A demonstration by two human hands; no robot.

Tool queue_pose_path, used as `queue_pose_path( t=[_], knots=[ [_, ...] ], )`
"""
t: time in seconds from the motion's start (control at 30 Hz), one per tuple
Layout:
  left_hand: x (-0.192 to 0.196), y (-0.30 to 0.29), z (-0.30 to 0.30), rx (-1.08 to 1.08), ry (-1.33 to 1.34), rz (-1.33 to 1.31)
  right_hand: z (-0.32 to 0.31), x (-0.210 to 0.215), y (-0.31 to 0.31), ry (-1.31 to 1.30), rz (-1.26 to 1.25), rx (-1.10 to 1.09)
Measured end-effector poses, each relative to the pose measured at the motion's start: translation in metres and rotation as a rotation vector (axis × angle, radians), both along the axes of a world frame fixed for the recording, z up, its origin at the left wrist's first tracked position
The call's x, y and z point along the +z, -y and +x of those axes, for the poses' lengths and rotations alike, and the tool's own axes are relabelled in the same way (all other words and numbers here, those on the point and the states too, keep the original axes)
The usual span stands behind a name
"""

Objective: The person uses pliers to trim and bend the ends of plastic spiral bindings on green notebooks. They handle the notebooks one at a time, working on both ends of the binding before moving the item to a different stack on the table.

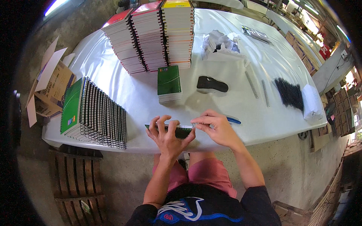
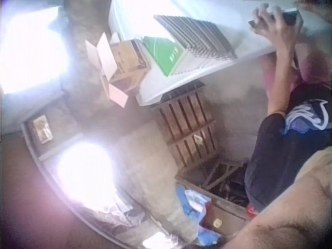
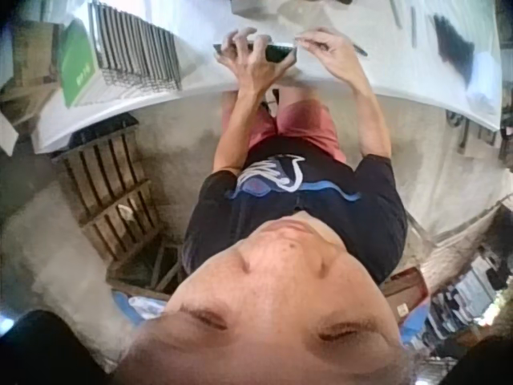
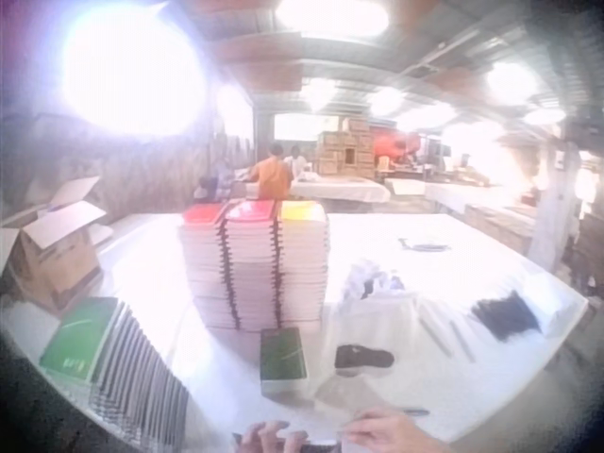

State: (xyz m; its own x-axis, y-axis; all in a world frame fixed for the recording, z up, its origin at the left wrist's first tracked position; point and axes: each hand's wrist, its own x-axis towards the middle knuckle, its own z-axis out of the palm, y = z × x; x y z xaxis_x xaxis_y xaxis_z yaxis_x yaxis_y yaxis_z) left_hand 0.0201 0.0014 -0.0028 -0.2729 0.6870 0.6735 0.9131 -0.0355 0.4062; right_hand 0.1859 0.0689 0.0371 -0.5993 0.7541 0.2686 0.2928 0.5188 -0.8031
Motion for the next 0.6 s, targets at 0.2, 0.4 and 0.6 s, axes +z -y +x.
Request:
queue_pose_path(
  t=[0.2,0.4,0.6],
  knots=[
    [-0.001,0.001,-0.002,-0.01,-0.004,-0.006,-0.002,0.008,-0.004,0.151,-0.392,0.139],
    [-0.001,-0.001,-0.005,-0.001,-0.059,-0.022,-0.013,0.028,0.0,0.104,-0.399,0.046],
    [-0.006,0.004,-0.01,-0.015,-0.107,-0.003,0.001,0.013,0.0,0.209,0.05,0.114]
  ],
)
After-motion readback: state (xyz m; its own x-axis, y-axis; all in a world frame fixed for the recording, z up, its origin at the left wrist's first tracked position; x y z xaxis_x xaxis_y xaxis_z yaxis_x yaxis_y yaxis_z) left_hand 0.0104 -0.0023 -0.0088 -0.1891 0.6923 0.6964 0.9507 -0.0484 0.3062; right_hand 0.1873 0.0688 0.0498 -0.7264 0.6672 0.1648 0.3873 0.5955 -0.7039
